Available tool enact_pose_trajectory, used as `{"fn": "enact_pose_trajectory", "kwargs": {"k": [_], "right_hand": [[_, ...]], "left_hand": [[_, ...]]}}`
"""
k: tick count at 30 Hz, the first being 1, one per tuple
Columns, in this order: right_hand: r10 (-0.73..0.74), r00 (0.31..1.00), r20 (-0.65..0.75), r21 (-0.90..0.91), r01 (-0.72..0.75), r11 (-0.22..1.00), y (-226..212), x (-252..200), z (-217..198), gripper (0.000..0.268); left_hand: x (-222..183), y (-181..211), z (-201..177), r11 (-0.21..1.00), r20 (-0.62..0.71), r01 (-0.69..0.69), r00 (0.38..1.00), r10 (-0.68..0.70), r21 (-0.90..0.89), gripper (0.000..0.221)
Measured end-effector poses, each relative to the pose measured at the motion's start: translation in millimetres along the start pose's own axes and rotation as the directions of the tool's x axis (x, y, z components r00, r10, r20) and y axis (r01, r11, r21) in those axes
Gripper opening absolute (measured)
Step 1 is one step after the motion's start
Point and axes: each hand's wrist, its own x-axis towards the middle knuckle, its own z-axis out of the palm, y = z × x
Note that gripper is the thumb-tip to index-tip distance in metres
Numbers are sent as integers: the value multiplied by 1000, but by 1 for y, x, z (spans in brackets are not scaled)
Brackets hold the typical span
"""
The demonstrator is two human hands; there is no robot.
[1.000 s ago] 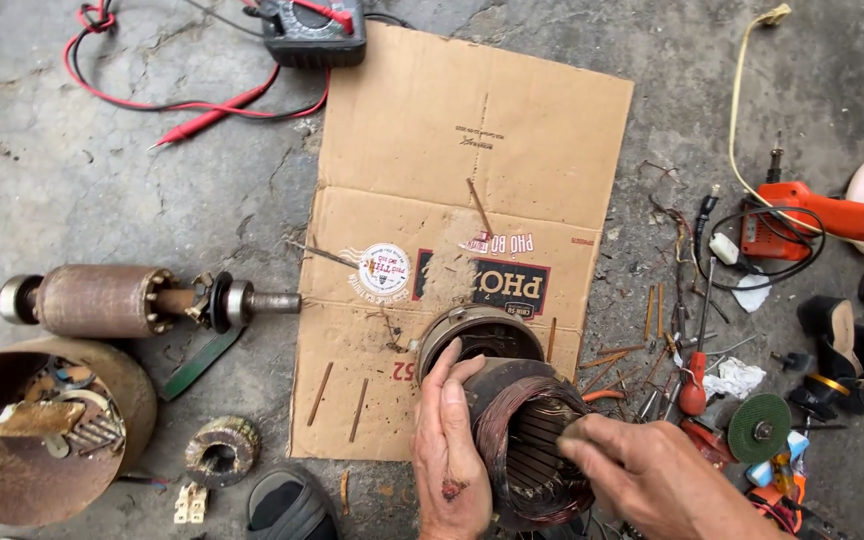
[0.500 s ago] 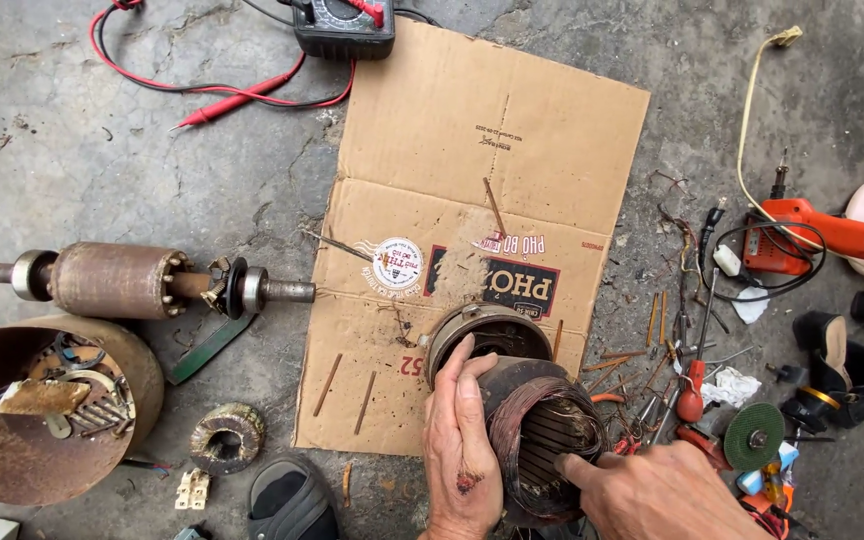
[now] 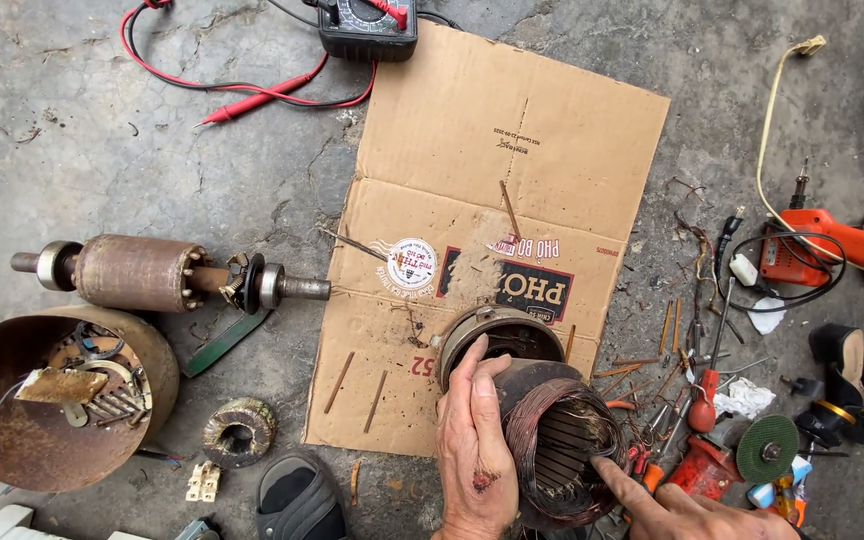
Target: Extracting old copper wire windings from the slots of a motor stator using pliers and hands.
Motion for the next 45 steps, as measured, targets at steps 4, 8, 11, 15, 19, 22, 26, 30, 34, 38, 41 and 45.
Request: {"fn": "enact_pose_trajectory", "kwargs": {"k": [4,8,11,15,19,22,26,30,34,38,41,45], "right_hand": [[-53,993,106,-157,70,985,14,5,12,70],[-3,938,347,-98,40,994,14,26,-15,72],[-31,961,275,12,29,1000,12,39,-33,60],[20,967,254,273,-92,958,15,40,-35,59],[62,933,354,345,-191,919,15,39,-33,49],[-151,943,295,286,63,956,8,45,-35,45],[-160,907,390,126,120,985,-5,52,-37,11],[-243,838,489,-14,286,958,-10,63,-29,14],[-251,728,637,21,310,951,-20,96,-53,19],[-224,698,680,49,261,964,-19,96,-40,24],[-160,719,677,76,147,986,-17,99,-43,28],[-76,707,704,123,-15,992,-15,103,-52,21]], "left_hand": [[0,-1,2,1000,-19,-15,1000,15,-15,57],[-2,-4,-1,1000,-4,-9,1000,9,-16,59],[-4,-7,-3,1000,-2,-18,1000,18,-3,57],[-4,-7,-3,1000,-3,-24,1000,24,-2,56],[-6,-9,-3,1000,9,-15,1000,15,-21,56],[-5,-12,-3,997,-18,-73,997,72,-31,53],[-6,-12,-2,999,4,-35,999,35,-12,58],[-5,-12,1,1000,14,-15,1000,15,6,59],[-4,-13,3,1000,7,-29,1000,29,5,57],[-5,-14,1,999,-1,-44,999,44,8,56],[-4,-13,1,999,4,-43,999,43,12,57],[-4,-10,-1,999,8,-37,999,37,3,57]]}}
